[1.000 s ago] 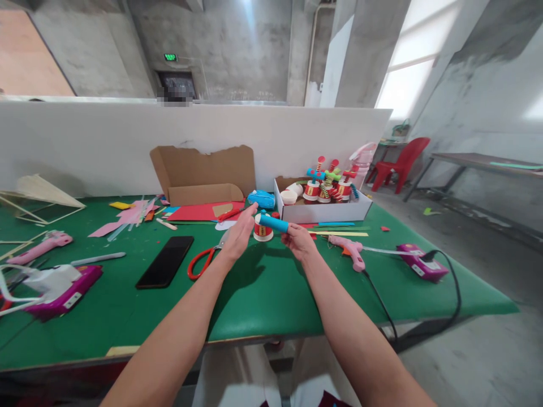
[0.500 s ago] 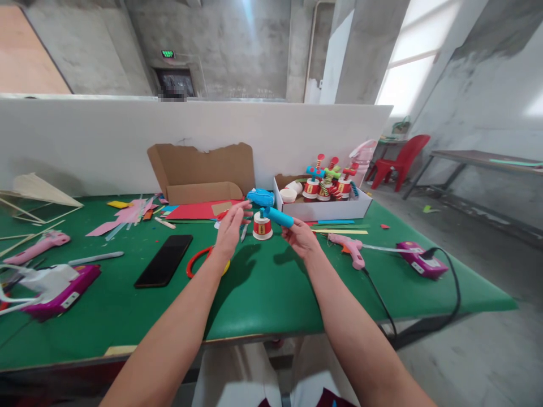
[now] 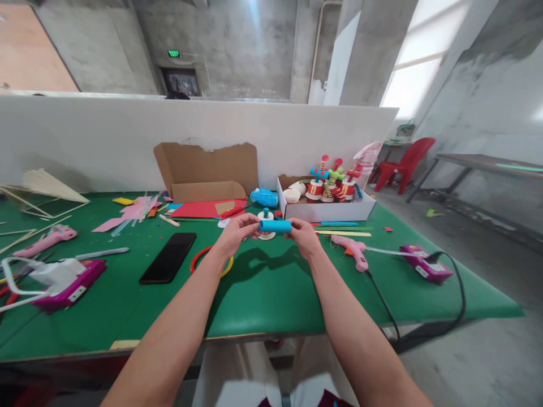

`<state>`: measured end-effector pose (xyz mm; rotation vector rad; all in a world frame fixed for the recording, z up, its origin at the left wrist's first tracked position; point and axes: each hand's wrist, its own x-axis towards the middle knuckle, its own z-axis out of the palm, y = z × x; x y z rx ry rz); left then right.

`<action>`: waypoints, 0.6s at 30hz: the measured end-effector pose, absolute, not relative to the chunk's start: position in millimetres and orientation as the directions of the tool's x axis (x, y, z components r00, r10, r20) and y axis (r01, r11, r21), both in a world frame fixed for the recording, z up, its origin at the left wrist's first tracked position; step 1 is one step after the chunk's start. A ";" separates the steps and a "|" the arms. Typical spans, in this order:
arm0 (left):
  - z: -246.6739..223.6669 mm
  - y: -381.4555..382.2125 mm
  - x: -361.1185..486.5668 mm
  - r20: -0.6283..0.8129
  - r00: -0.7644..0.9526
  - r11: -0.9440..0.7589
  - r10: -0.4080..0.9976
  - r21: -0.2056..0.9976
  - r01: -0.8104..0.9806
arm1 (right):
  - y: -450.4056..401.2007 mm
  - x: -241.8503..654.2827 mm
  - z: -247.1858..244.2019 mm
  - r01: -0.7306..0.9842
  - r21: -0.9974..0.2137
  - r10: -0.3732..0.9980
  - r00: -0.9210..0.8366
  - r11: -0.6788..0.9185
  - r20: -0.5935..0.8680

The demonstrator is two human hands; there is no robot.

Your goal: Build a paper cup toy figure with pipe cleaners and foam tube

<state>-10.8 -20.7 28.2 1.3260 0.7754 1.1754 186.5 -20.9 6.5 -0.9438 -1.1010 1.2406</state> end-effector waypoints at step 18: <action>20.6 -20.5 -17.9 0.941 0.244 -0.824 0.233 0.058 0.564 | -25.3 190.8 17.2 -0.528 -0.849 0.998 -0.062 -0.011 0.025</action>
